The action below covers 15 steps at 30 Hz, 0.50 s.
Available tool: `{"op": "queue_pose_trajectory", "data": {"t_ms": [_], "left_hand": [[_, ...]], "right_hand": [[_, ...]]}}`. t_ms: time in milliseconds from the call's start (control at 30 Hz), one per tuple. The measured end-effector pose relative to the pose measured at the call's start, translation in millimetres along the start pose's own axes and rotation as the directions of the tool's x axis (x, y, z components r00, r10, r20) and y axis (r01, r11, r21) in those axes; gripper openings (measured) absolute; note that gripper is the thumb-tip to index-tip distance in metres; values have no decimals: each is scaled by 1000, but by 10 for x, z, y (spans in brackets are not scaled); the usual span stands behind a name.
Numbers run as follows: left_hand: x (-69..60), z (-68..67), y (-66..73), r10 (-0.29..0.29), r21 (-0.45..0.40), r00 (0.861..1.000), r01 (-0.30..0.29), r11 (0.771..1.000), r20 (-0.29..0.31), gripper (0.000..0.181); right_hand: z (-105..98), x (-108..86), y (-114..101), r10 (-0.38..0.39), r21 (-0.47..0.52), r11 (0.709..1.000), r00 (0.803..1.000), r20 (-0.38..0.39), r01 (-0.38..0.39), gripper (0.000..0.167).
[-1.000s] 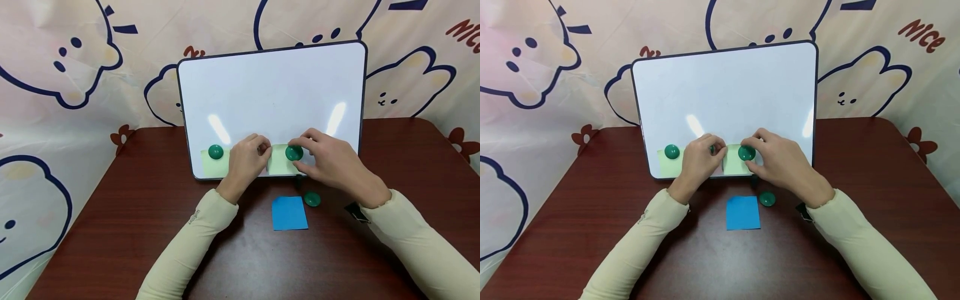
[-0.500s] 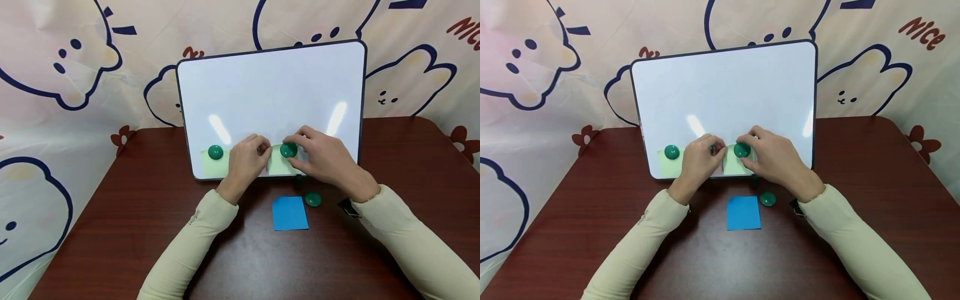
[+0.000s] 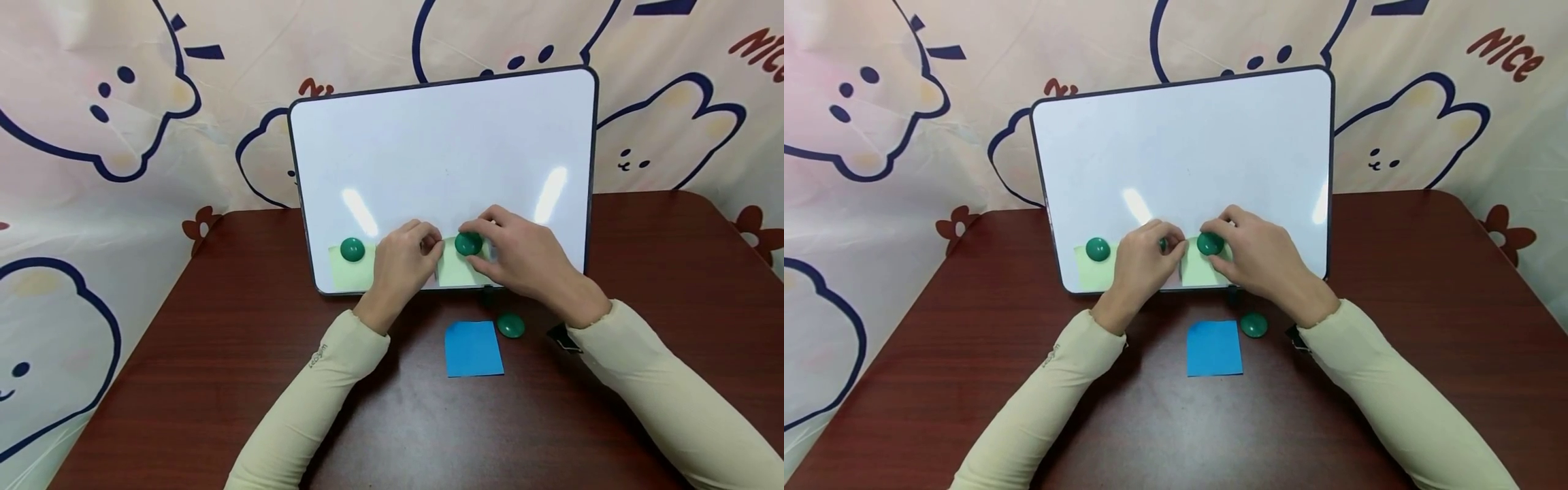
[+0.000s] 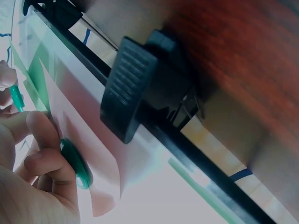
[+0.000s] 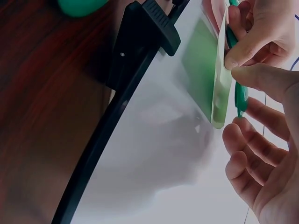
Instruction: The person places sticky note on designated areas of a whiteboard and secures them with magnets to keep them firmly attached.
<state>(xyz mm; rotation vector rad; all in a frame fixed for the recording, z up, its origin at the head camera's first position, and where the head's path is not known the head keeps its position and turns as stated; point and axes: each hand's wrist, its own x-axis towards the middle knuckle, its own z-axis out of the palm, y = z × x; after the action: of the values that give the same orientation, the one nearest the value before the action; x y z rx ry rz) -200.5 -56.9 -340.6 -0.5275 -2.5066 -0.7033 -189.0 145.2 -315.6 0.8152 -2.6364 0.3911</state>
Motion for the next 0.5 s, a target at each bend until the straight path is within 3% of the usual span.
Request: {"op": "queue_pose_trajectory", "data": {"t_ms": [500], "left_hand": [[4, -7, -5, 5, -8, 1000, -5, 1000, 4, 6]], "right_hand": [[37, 67, -51, -38, 5, 999, 998, -48, 38, 41]]}}
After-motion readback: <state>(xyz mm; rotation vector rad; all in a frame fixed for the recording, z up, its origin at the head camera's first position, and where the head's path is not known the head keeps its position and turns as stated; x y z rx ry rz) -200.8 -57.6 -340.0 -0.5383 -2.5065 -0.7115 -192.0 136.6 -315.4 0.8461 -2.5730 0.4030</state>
